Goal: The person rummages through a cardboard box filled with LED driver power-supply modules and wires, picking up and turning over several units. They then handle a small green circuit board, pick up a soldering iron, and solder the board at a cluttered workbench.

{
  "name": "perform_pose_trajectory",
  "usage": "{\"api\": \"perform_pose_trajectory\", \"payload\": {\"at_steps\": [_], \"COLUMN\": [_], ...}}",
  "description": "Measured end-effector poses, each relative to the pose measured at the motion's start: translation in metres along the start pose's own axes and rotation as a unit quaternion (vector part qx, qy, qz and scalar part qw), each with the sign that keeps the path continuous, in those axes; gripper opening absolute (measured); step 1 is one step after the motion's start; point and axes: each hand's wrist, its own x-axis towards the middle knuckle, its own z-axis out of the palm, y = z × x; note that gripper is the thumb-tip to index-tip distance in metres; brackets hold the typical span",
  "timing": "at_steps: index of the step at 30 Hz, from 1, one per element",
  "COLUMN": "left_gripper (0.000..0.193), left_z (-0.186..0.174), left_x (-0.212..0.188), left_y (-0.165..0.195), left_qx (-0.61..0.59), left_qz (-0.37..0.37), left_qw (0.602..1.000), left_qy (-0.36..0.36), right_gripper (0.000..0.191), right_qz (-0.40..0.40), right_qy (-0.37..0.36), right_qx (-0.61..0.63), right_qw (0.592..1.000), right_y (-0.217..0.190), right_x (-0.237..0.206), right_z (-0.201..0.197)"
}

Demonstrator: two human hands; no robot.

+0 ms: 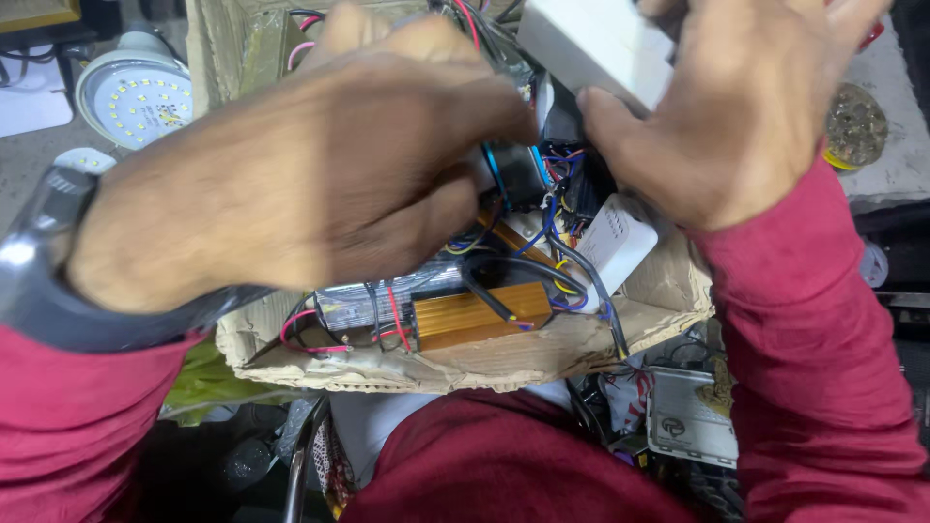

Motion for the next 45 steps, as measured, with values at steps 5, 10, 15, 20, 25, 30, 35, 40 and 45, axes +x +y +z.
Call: {"api": "perform_pose_trajectory", "payload": {"at_steps": [5,10,15,20,25,30,35,40,45], "left_gripper": [0.040,0.038,0.030,0.023,0.042,0.056,0.055,0.062,0.057], "left_z": [0.055,0.060,0.016,0.016,0.020,0.021,0.021,0.023,0.028], "left_x": [0.032,0.020,0.003,-0.015,-0.028,-0.027,-0.030,-0.038,-0.043], "left_y": [-0.031,-0.036,-0.017,-0.018,-0.022,-0.020,-0.019,0.000,0.002], "left_qx": [0.407,0.469,0.286,0.221,0.167,0.174,0.126,0.171,0.165], "left_qz": [0.098,0.055,0.022,0.045,0.019,-0.055,-0.071,-0.146,-0.163], "left_qw": [0.903,0.881,0.958,0.973,0.985,0.983,0.987,0.973,0.972], "left_qy": [0.098,0.039,-0.017,0.037,0.040,0.029,0.074,0.053,0.040], "right_gripper": [0.044,0.040,0.037,0.032,0.026,0.027,0.029,0.031,0.034], "right_qz": [0.096,0.110,0.090,0.074,0.111,0.124,0.138,0.162,0.195], "right_qy": [0.072,0.061,0.045,0.026,0.017,0.020,0.020,0.017,0.010], "right_qx": [0.179,0.201,0.180,0.173,0.248,0.272,0.285,0.302,0.322], "right_qw": [0.977,0.971,0.978,0.982,0.962,0.954,0.948,0.939,0.926], "right_y": [-0.016,-0.033,-0.033,-0.034,-0.031,-0.027,-0.028,-0.033,-0.040], "right_x": [-0.031,-0.053,-0.037,-0.026,-0.033,-0.035,-0.034,-0.032,-0.030], "right_z": [-0.025,-0.031,-0.026,-0.019,-0.013,-0.006,-0.003,-0.003,-0.001]}}
